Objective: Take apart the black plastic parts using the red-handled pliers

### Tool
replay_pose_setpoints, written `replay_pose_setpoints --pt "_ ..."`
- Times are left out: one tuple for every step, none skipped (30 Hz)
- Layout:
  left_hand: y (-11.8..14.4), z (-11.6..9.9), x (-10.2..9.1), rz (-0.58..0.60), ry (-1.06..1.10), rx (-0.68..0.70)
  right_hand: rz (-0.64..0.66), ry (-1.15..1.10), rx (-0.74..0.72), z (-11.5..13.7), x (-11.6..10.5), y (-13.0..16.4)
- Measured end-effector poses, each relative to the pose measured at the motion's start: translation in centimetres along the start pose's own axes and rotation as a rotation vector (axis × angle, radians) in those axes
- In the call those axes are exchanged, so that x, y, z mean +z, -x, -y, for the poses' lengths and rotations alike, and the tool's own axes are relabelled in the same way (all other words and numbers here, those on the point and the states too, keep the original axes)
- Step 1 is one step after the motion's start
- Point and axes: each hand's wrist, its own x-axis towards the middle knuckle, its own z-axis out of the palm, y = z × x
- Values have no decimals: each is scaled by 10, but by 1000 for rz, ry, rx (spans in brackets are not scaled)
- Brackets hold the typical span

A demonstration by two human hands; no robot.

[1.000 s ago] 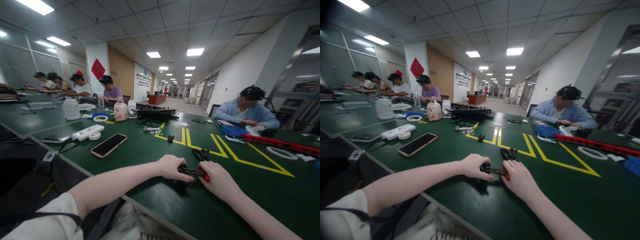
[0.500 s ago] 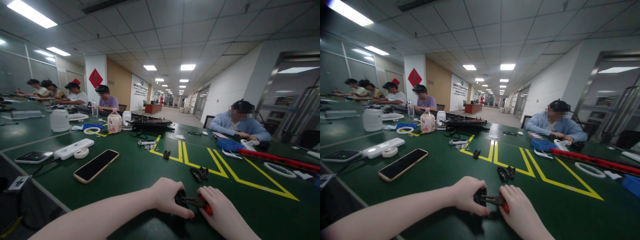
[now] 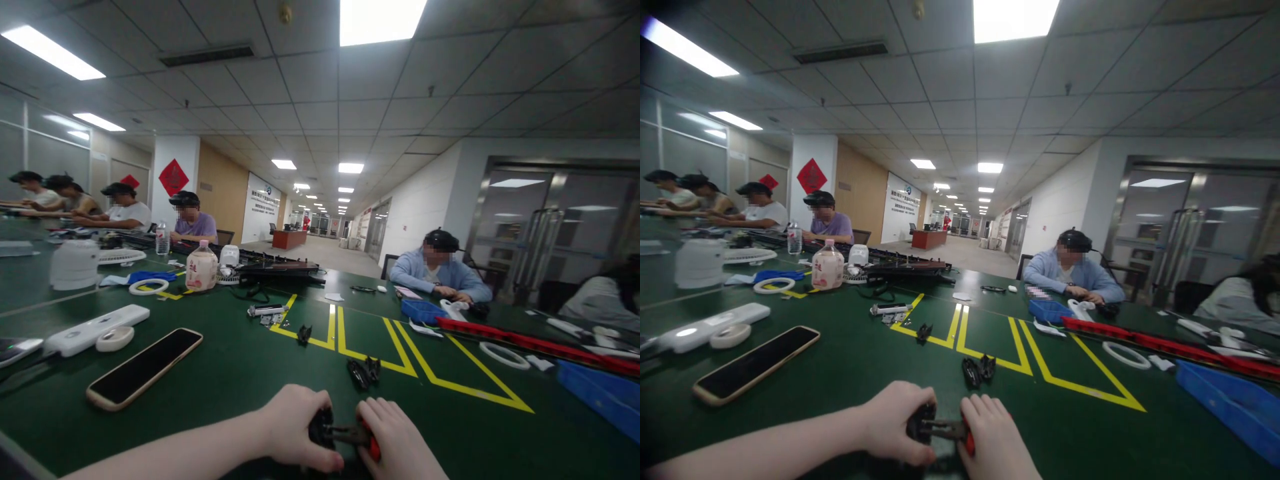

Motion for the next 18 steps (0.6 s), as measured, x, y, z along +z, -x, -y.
replay_pose_setpoints --pt "0 0 1 -5 -2 3 13 -3 11 1 0 0" --pt "0 -1 1 -6 0 7 16 -10 15 2 0 0" --pt "1 -1 1 -5 5 9 11 -18 10 2 0 0" --pt "1 -2 0 -2 11 9 -1 -24 0 1 1 0" --pt "1 -2 0 2 21 7 -15 -28 -10 1 2 0" --pt "2 -3 -1 5 31 3 -25 -28 -16 0 2 1" --pt "2 -4 -2 9 43 0 -30 -26 -16 0 3 1" --pt "3 -4 -2 12 55 -2 -29 -22 -13 0 3 2" --pt "3 -4 -3 12 64 -2 -24 -16 -6 0 4 2" --pt "3 -4 -3 11 68 4 -18 -11 3 0 4 2" --pt "3 -5 -3 9 67 14 -19 -6 7 0 5 2" --pt "3 -5 -2 7 64 28 -24 0 7 -1 6 2" --pt "2 -4 -2 3 62 43 -31 5 5 -1 7 2" --pt "2 -4 -1 -4 62 57 -42 9 -1 -2 8 2" --pt "1 -4 0 -11 66 67 -47 13 -7 -3 9 2" --pt "1 -3 2 -20 72 73 -48 18 -9 -4 11 2" --pt "0 -3 3 -28 77 76 -46 23 -10 -5 11 2" --pt "0 -2 4 -34 80 76 -41 30 -8 -5 12 2"
